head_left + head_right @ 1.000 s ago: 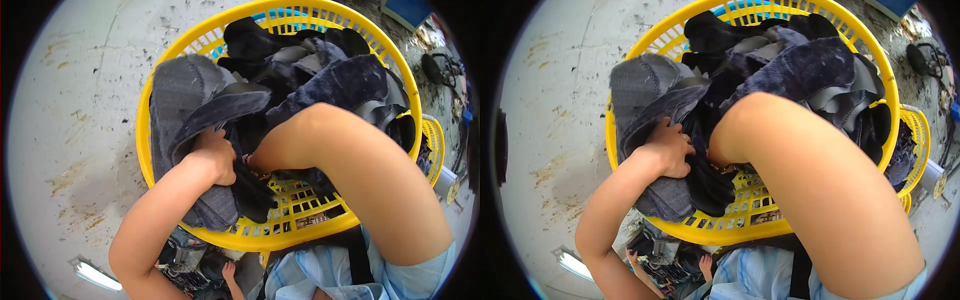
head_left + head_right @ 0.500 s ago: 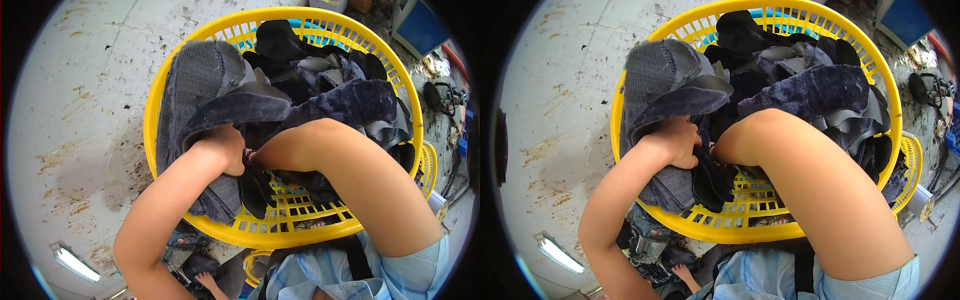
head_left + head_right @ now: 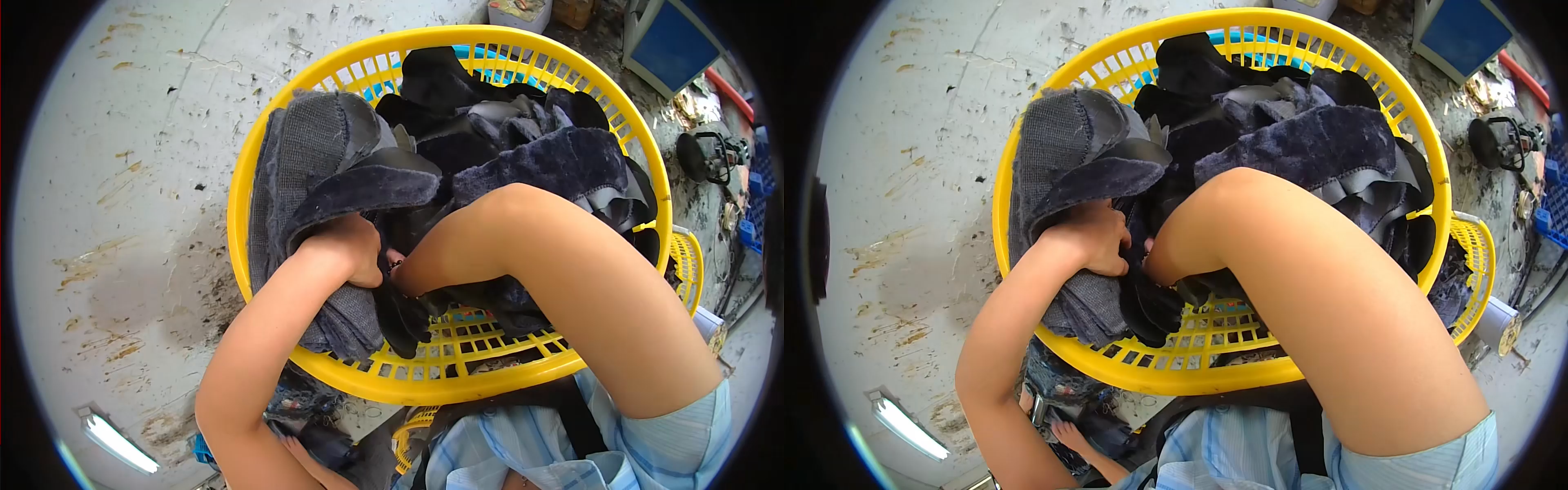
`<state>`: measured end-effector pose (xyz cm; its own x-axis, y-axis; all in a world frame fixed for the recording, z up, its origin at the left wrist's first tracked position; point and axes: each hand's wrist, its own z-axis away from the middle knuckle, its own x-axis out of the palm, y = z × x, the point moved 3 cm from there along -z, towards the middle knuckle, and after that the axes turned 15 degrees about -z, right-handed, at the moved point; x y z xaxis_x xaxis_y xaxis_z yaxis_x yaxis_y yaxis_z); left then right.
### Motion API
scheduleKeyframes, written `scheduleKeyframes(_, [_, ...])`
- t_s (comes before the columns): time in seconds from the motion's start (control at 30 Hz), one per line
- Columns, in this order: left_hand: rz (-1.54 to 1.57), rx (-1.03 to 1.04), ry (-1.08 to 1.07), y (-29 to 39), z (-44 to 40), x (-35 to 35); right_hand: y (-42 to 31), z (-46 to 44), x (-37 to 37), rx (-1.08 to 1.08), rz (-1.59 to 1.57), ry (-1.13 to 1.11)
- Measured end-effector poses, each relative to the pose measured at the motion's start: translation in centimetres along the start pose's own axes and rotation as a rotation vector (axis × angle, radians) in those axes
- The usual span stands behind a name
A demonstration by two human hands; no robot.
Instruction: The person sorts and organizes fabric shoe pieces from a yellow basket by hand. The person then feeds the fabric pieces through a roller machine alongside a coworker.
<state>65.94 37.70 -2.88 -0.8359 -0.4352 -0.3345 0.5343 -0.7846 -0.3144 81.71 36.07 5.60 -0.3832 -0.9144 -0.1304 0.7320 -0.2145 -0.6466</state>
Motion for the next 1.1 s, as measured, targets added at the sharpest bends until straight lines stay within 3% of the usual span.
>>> scheduleKeyframes(0.13, [0.206,-0.038,-0.064,-0.2,0.6,0.3,0.0,-2.6,0.8,-0.034,0.064,-0.013])
scheduleKeyframes(0.2, [-0.099,-0.058,0.149,0.4,1.3,-1.2,-0.2,-2.9,1.0,-0.039,0.091,-0.016])
scheduleKeyframes(0.33, [0.022,-0.077,0.248,-0.6,0.1,0.6,-0.9,-1.6,-0.2,-0.059,0.157,-0.020])
scheduleKeyframes(0.4, [-0.080,-0.059,0.129,0.0,0.0,0.3,-0.7,-1.9,-0.4,-0.058,0.213,-0.024])
scheduleKeyframes(0.53, [0.187,-0.037,-0.097,-0.1,0.3,0.3,-0.8,-3.8,-1.6,-0.145,0.335,-0.027])
scheduleKeyframes(0.67, [-0.021,-0.081,0.003,0.7,-0.4,1.0,-3.8,-8.5,-3.0,-0.376,0.513,0.020])
scheduleKeyframes(0.83, [-0.211,-0.031,-0.083,1.8,-1.4,0.0,1.0,-9.5,-8.3,-0.277,0.725,0.193])
scheduleKeyframes(0.97, [-0.191,-0.007,-0.075,2.3,-2.1,-1.0,0.9,-11.1,-8.4,-0.376,0.732,0.178])
scheduleKeyframes(1.1, [-0.137,0.035,0.228,3.1,-1.9,-2.2,-0.6,-11.6,-8.9,-0.465,0.729,0.109])
